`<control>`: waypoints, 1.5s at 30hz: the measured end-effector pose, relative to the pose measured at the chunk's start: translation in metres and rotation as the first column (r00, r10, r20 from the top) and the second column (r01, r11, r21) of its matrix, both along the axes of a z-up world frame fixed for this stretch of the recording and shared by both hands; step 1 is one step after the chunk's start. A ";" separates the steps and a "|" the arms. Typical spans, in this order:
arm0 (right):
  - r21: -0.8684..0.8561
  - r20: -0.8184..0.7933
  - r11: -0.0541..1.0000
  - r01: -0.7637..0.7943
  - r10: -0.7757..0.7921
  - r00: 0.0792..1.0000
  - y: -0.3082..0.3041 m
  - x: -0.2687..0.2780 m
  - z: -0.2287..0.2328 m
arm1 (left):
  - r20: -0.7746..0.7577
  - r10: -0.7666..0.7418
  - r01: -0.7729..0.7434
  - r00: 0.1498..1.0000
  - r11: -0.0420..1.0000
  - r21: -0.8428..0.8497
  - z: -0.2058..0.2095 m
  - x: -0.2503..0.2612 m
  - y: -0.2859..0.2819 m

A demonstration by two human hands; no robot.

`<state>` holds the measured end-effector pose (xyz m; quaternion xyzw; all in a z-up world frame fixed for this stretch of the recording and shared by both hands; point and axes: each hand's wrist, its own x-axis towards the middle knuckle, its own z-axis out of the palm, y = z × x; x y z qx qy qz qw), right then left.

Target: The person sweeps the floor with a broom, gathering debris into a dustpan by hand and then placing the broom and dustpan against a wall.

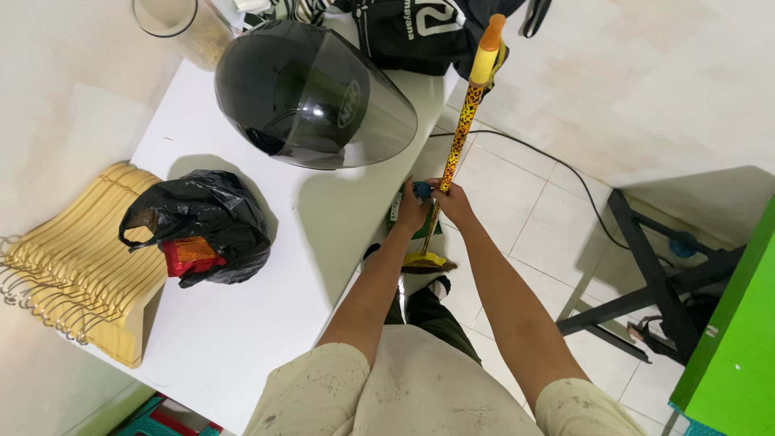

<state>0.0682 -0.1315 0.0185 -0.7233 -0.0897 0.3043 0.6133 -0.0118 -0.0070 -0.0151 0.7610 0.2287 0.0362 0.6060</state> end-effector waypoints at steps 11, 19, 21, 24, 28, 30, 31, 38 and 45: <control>0.016 0.076 0.999 0.041 -0.042 0.996 -0.023 -0.042 0.014 | -0.148 -0.327 0.358 0.933 0.881 0.310 0.031 -0.014 0.006; -0.098 0.136 0.969 0.226 -0.212 0.968 -0.031 -0.081 0.035 | -0.220 -0.424 0.475 0.879 0.825 0.308 0.040 -0.026 0.005; -0.148 0.103 0.947 0.286 -0.273 0.957 -0.034 -0.093 0.041 | -0.204 -0.441 0.484 0.874 0.825 0.292 0.038 -0.031 0.005; -0.151 0.217 0.938 0.314 -0.278 0.936 -0.039 -0.109 0.044 | -0.106 -0.447 0.452 0.888 0.808 0.379 0.042 -0.034 0.009; -0.181 0.188 0.921 0.345 -0.312 0.931 -0.048 -0.128 0.044 | -0.182 -0.515 0.539 0.838 0.724 0.431 0.058 -0.028 0.015; -0.284 0.180 0.876 0.389 -0.350 0.919 -0.055 -0.139 0.051 | -0.086 -0.577 0.541 0.812 0.691 0.480 0.063 -0.035 0.016; -0.280 0.189 0.869 0.407 -0.366 0.911 -0.057 -0.143 0.056 | -0.077 -0.591 0.548 0.803 0.682 0.485 0.066 -0.034 0.015; -0.243 0.133 0.738 0.629 -0.617 0.776 -0.095 -0.181 0.080 | -0.152 -0.672 0.654 0.725 0.602 0.459 0.084 -0.036 -0.011; -0.131 0.101 0.645 0.753 -0.747 0.657 -0.133 -0.225 0.087 | -0.227 -0.738 0.770 0.635 0.581 0.264 0.124 -0.055 -0.044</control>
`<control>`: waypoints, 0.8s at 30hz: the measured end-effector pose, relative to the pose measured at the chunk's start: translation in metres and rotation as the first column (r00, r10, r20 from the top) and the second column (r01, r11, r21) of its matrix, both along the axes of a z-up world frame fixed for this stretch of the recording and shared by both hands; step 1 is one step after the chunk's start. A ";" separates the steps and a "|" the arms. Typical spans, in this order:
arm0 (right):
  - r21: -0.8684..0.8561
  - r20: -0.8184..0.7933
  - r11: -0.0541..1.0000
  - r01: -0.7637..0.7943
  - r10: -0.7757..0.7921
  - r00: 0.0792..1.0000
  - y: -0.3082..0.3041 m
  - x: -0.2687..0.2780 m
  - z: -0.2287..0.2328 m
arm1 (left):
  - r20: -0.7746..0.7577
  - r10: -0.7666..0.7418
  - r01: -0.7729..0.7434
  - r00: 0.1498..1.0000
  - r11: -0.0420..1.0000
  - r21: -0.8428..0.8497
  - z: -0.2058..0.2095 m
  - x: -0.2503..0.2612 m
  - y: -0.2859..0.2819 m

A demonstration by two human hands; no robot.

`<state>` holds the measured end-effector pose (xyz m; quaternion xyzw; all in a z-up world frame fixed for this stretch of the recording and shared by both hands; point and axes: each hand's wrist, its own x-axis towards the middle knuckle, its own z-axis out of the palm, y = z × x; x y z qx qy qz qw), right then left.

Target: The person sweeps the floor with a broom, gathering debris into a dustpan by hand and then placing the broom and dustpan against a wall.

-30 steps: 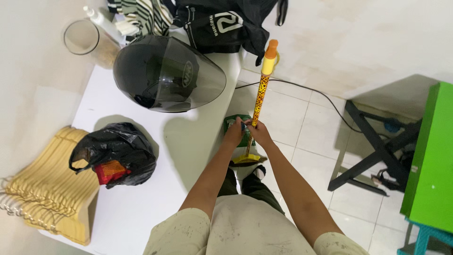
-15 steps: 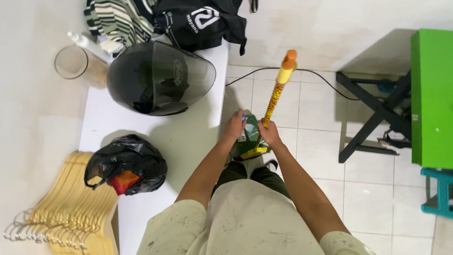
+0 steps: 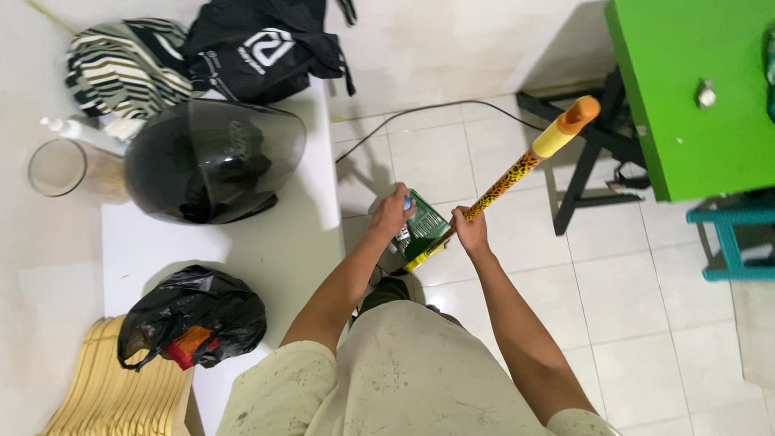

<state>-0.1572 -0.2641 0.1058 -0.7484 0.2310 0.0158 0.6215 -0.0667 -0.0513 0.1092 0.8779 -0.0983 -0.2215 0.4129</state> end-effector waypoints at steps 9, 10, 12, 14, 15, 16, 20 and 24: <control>-0.098 0.032 0.984 0.146 -0.143 0.989 -0.041 -0.069 0.024 | -0.045 -0.037 0.027 0.998 0.980 -0.199 0.045 -0.048 -0.036; -0.097 0.032 0.981 0.165 -0.163 0.986 -0.044 -0.078 0.025 | -0.045 -0.057 0.047 0.997 0.979 -0.197 0.050 -0.053 -0.039; -0.145 0.003 0.975 0.170 -0.171 0.985 -0.050 -0.097 0.026 | -0.044 -0.104 0.091 0.994 0.970 -0.227 0.054 -0.064 -0.046; -0.103 0.012 0.972 0.211 -0.210 0.978 -0.058 -0.115 0.026 | -0.058 -0.146 0.128 0.988 0.960 -0.250 0.051 -0.075 -0.059; -0.061 0.023 0.970 0.234 -0.233 0.972 -0.059 -0.123 0.026 | -0.069 -0.171 0.147 0.983 0.951 -0.271 0.049 -0.080 -0.062; -0.062 0.026 0.967 0.247 -0.246 0.969 -0.063 -0.131 0.026 | -0.066 -0.184 0.160 0.981 0.949 -0.273 0.046 -0.085 -0.067; -0.110 0.014 0.953 0.283 -0.283 0.959 -0.077 -0.167 0.029 | -0.005 -0.289 0.273 0.957 0.908 -0.317 0.038 -0.111 -0.088; -0.046 0.038 0.937 0.345 -0.344 0.938 -0.091 -0.202 0.029 | -0.046 -0.386 0.316 0.922 0.814 -0.487 0.041 -0.135 -0.115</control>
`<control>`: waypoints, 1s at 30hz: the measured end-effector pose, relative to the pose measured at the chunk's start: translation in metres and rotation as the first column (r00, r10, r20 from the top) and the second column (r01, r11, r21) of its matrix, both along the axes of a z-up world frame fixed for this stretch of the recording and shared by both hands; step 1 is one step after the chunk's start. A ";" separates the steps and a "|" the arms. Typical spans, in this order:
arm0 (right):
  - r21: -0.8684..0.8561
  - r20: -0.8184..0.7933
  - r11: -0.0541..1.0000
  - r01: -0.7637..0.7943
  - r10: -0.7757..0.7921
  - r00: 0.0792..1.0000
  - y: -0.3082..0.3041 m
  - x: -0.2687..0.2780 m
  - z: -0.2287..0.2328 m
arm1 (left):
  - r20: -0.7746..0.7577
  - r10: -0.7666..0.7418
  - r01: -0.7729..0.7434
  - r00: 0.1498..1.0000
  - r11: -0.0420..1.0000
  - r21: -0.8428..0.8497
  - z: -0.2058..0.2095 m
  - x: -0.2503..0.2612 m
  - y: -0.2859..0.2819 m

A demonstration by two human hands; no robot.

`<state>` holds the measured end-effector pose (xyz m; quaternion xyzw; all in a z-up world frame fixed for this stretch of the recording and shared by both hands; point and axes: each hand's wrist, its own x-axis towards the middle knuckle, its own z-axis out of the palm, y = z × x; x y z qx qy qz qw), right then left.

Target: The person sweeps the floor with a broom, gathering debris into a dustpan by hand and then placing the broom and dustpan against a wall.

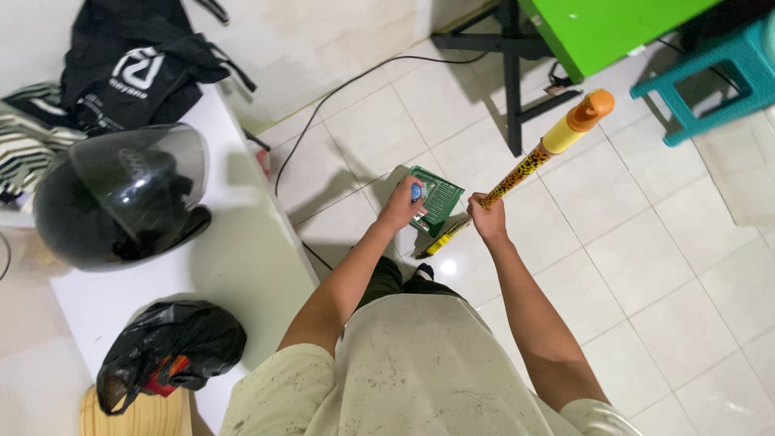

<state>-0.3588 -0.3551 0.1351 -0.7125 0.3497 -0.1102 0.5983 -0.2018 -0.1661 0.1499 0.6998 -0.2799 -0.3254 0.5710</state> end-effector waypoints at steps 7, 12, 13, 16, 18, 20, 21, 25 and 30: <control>-0.013 0.018 0.995 0.100 -0.100 0.995 -0.021 -0.064 0.007 | 0.495 -0.220 0.087 0.840 0.957 0.277 0.020 -0.037 -0.045; -0.034 -0.018 0.980 0.195 -0.196 0.981 -0.030 -0.109 0.012 | 0.582 -0.257 0.107 0.771 0.954 0.280 0.015 -0.062 -0.076; -0.034 -0.020 0.977 0.208 -0.209 0.978 -0.031 -0.119 0.010 | 0.581 -0.268 0.121 0.769 0.952 0.280 0.014 -0.069 -0.080; 0.028 0.004 0.967 0.253 -0.253 0.967 -0.037 -0.143 0.007 | 0.553 -0.321 0.156 0.769 0.933 0.325 0.016 -0.082 -0.094; -0.092 -0.085 0.957 0.274 -0.282 0.956 -0.040 -0.157 0.009 | 0.539 -0.333 0.204 0.774 0.937 0.284 0.017 -0.089 -0.101; -0.096 -0.099 0.944 0.316 -0.325 0.941 -0.039 -0.170 0.014 | 0.541 -0.358 0.250 0.761 0.931 0.265 0.020 -0.094 -0.109; -0.098 -0.114 0.934 0.343 -0.353 0.929 -0.041 -0.175 0.016 | 0.540 -0.373 0.281 0.755 0.927 0.247 0.022 -0.095 -0.114; -0.126 -0.072 0.899 0.420 -0.430 0.900 -0.037 -0.198 0.016 | 0.539 -0.423 0.380 0.728 0.904 0.195 0.024 -0.103 -0.132; -0.148 -0.116 0.851 0.504 -0.521 0.845 -0.031 -0.219 0.017 | 0.448 -0.564 0.463 0.694 0.826 0.323 0.026 -0.106 -0.159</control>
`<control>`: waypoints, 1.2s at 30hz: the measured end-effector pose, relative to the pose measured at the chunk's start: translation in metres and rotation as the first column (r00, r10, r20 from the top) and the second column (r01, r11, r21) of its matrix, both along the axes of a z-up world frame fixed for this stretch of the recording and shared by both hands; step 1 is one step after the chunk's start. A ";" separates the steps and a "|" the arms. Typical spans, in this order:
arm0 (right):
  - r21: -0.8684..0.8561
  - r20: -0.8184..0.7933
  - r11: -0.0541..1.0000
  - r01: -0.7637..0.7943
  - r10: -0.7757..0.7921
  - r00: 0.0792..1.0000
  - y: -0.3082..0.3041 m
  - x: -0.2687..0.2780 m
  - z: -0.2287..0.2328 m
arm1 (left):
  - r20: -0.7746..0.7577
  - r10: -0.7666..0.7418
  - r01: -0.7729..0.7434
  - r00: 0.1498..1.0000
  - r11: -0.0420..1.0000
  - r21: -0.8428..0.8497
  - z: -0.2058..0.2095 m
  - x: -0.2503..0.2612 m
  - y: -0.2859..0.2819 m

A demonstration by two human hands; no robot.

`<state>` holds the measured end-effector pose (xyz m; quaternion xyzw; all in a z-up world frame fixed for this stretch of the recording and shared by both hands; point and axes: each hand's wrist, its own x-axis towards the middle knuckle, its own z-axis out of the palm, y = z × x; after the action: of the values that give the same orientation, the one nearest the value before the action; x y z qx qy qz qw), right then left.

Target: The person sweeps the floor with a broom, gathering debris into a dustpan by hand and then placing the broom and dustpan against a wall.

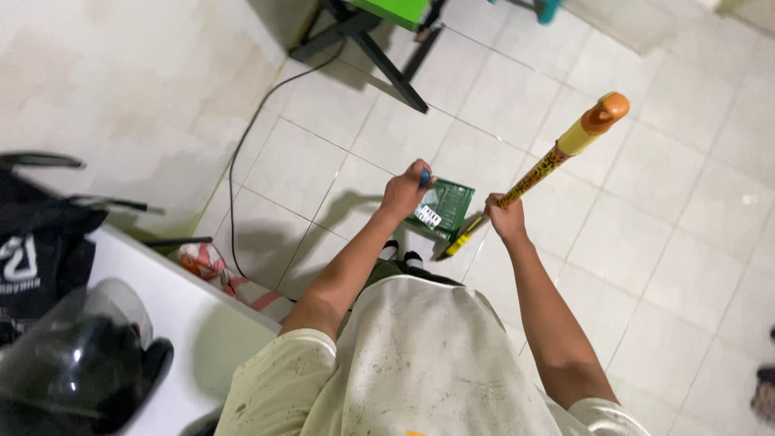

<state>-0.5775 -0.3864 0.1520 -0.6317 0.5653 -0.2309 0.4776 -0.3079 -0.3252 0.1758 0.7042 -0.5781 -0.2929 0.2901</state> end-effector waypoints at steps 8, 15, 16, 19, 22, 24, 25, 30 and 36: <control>0.006 0.018 0.989 0.150 -0.150 0.989 0.015 -0.023 0.003 | -0.038 -0.182 0.178 0.983 0.980 -0.088 -0.005 -0.010 -0.029; -0.014 0.029 0.961 0.275 -0.275 0.961 0.030 -0.029 0.004 | -0.019 -0.320 0.319 0.947 0.947 -0.041 0.000 -0.024 -0.048; -0.018 0.029 0.955 0.295 -0.294 0.955 0.030 -0.028 0.003 | -0.019 -0.339 0.338 0.941 0.940 -0.045 0.000 -0.024 -0.052; -0.043 0.090 0.949 0.311 -0.307 0.948 0.039 -0.033 0.003 | -0.036 -0.388 0.381 0.921 0.917 -0.117 0.006 -0.035 -0.054; 0.013 0.049 0.928 0.372 -0.372 0.927 0.047 -0.036 -0.001 | -0.074 -0.427 0.419 0.901 0.902 -0.104 0.004 -0.039 -0.056; -0.021 0.060 0.929 0.369 -0.368 0.928 0.050 -0.040 0.001 | -0.054 -0.445 0.442 0.894 0.895 -0.055 0.007 -0.048 -0.058; -0.023 0.059 0.924 0.382 -0.381 0.923 0.051 -0.042 0.001 | -0.054 -0.458 0.455 0.887 0.889 -0.058 0.008 -0.051 -0.061; -0.001 0.017 0.912 0.409 -0.409 0.912 0.054 -0.062 -0.002 | -0.058 -0.473 0.465 0.879 0.878 -0.114 0.001 -0.075 -0.069; 0.029 0.068 0.887 0.462 -0.462 0.884 0.059 -0.097 -0.002 | -0.093 -0.539 0.532 0.837 0.842 -0.091 0.004 -0.115 -0.074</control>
<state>-0.6747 -0.3270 0.1503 -0.4672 0.6829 -0.3575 0.4330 -0.4225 -0.3990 0.1795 0.4873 -0.7428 -0.3846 0.2508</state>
